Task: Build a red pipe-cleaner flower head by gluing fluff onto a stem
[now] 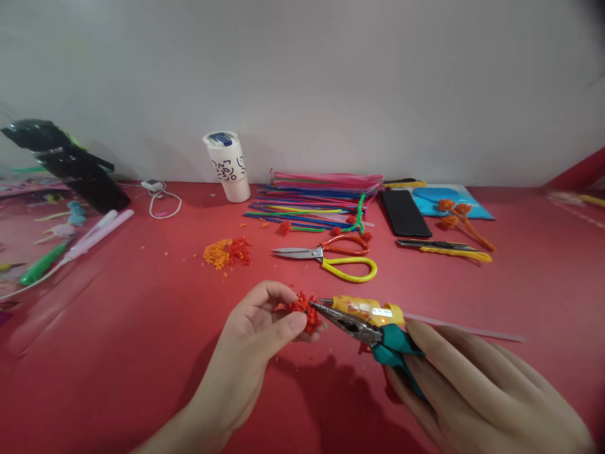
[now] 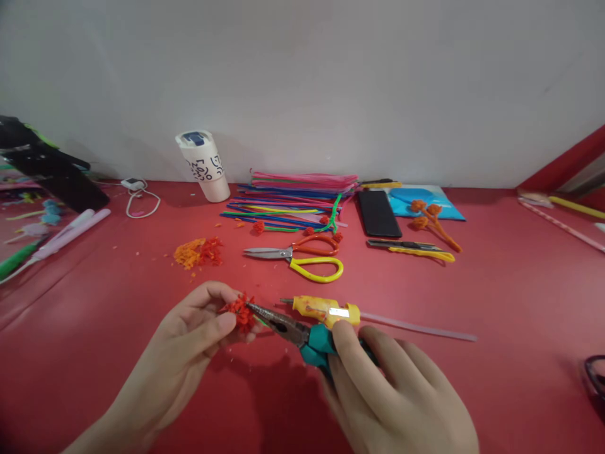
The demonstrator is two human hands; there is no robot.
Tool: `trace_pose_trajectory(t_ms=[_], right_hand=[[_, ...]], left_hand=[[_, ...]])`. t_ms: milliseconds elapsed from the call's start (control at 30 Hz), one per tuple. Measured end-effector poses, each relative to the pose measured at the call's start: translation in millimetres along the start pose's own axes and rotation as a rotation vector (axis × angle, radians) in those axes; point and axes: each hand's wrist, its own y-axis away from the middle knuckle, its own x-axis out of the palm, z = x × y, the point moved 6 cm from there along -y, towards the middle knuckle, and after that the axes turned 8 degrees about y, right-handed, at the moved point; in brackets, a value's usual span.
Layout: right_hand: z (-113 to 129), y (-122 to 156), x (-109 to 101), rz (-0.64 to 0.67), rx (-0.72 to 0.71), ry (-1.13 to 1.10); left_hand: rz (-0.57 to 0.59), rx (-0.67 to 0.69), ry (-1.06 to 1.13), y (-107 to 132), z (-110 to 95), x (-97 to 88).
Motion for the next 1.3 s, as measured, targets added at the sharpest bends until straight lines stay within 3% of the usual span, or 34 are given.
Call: trace_pose_trajectory(t_ms=[100, 300, 467, 933, 1300], right_hand=[[-2.3, -3.7, 1.0, 0.008, 0.038, -0.033], [-16.7, -6.0, 2.0, -0.048, 0.265, -0.197], [-20.1, -3.7, 11.1, 0.051, 0.368, -0.393], [-15.3, -4.4, 14.1, 0.174, 0.329, -0.536], [-13.6, -4.3, 10.5, 0.131, 0.306, -0.502]], left_hand=[[-0.006, 0.002, 0.0, 0.9, -0.6, -0.1], [-0.037, 0.043, 0.003, -0.2, -3.7, -1.8], [-0.031, 0.051, -0.016, 0.2, -3.6, -2.8], [0.006, 0.049, -0.019, 1.5, -1.0, -4.4], [0.008, 0.08, -0.018, 1.8, -4.0, -3.0]])
